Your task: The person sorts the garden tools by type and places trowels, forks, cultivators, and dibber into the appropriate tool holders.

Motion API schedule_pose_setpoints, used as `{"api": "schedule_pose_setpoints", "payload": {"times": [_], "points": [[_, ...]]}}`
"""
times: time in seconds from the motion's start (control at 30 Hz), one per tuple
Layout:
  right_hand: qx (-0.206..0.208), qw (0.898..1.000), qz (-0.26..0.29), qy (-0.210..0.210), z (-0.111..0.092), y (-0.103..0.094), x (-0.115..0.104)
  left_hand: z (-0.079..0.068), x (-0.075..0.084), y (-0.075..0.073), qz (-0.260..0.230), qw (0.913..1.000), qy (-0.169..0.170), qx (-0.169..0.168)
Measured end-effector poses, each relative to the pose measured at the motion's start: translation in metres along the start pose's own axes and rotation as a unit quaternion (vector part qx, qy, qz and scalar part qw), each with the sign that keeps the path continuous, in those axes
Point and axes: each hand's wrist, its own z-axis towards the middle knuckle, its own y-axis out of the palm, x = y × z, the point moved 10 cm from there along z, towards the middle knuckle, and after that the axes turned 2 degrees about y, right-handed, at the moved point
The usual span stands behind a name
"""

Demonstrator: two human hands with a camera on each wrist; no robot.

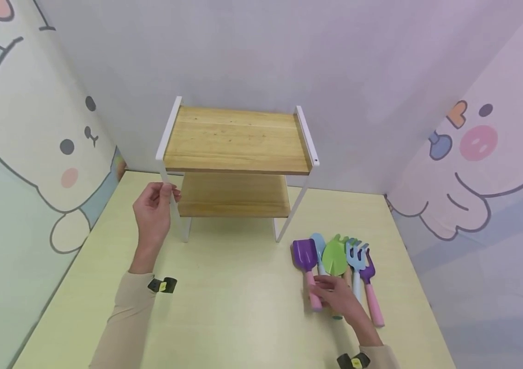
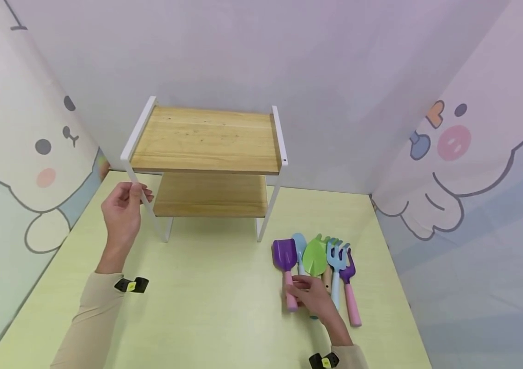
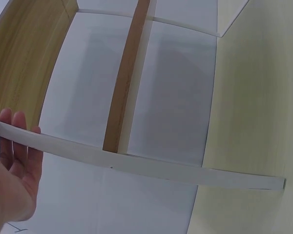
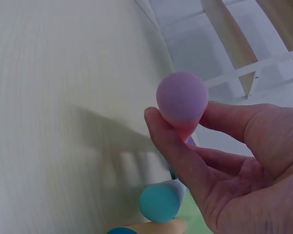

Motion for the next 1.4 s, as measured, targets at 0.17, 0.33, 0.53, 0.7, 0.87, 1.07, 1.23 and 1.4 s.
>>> {"api": "schedule_pose_setpoints", "payload": {"times": [0.17,0.33,0.53,0.7,0.87,1.07,1.23,1.4], "points": [[-0.010,1.000,0.018,-0.021,-0.005,-0.002,-0.008,-0.001,-0.001,-0.001,-0.010,0.9999,-0.002,0.001],[-0.024,0.998,0.038,-0.033,-0.006,-0.003,-0.013,0.000,0.000,0.000,-0.011,0.9999,0.000,0.000],[-0.035,0.997,0.057,-0.037,-0.008,-0.004,-0.019,0.000,0.002,0.002,-0.014,0.9999,0.005,-0.004],[-0.045,0.996,0.067,-0.045,-0.014,-0.005,-0.029,0.000,0.002,0.002,-0.005,1.0000,0.007,-0.004],[-0.041,0.996,0.061,-0.054,-0.020,-0.008,-0.039,0.000,0.000,0.000,0.013,0.9999,0.005,-0.001],[-0.037,0.995,0.069,-0.063,-0.029,-0.010,-0.050,0.000,0.000,0.001,-0.001,1.0000,0.004,-0.003],[-0.027,0.995,0.063,-0.070,-0.038,-0.014,-0.062,0.000,-0.001,0.001,0.002,1.0000,0.002,-0.004],[-0.026,0.995,0.057,-0.082,-0.046,-0.014,-0.074,-0.001,-0.003,0.000,0.015,0.9999,-0.001,-0.003]]}}
